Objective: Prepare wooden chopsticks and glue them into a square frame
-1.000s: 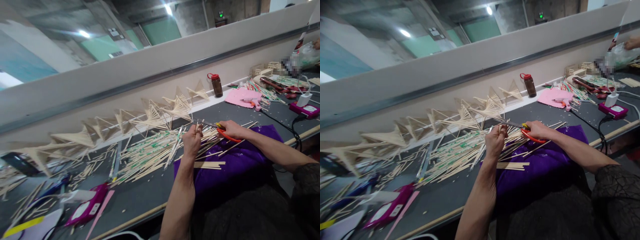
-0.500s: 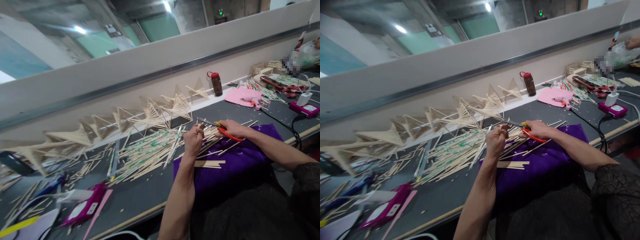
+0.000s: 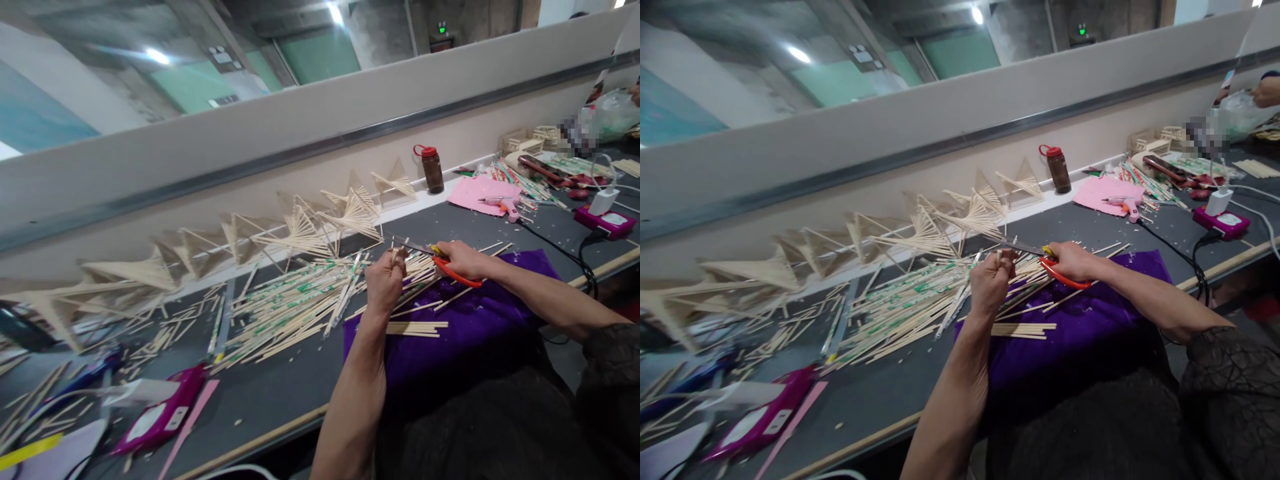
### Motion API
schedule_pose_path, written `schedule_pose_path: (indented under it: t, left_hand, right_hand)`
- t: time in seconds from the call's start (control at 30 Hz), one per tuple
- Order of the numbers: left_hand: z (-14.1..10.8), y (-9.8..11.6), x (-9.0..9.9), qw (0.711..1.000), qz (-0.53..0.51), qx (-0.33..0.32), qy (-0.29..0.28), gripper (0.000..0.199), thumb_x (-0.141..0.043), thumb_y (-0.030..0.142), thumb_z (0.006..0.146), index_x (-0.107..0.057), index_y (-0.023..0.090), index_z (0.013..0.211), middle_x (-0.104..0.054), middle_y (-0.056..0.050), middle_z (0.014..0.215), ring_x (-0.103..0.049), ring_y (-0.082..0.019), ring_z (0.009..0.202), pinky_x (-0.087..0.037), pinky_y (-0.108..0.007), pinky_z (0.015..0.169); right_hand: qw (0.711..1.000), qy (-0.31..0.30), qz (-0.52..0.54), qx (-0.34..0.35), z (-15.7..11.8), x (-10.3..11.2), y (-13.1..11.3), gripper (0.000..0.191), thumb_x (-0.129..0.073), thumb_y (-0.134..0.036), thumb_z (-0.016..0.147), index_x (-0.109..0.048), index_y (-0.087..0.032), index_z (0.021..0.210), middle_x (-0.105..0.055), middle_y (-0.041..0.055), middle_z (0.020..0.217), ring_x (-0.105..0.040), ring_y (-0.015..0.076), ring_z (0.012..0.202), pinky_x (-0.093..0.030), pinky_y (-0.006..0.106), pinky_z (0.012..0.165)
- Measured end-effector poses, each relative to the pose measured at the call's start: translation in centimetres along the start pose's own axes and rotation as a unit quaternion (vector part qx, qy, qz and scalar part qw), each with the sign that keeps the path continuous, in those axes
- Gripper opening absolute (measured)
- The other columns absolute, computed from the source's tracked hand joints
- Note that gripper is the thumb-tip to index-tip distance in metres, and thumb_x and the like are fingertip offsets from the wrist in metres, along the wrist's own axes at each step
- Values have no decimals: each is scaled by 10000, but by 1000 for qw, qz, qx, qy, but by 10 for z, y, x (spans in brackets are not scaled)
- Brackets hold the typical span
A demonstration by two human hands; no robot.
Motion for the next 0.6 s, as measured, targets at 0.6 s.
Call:
schedule_pose_path:
  t: [0.6]
  left_hand:
    - [0, 3, 4, 999, 31, 3, 15, 205, -446, 314, 864, -608, 202, 807, -637, 20, 575, -588, -133, 548, -420, -229, 597]
  right_hand:
    - [999, 26, -15, 10, 1, -2, -2, 347, -591, -486, 761, -559, -170, 899, -602, 9, 780, -485, 127, 646, -307, 228, 578]
Point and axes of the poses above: each hand's wrist, its own z-axis towards the middle knuckle, its own x-axis out of the back of the hand, y = z × x, the point moved 2 cm from there along z, towards the middle knuckle
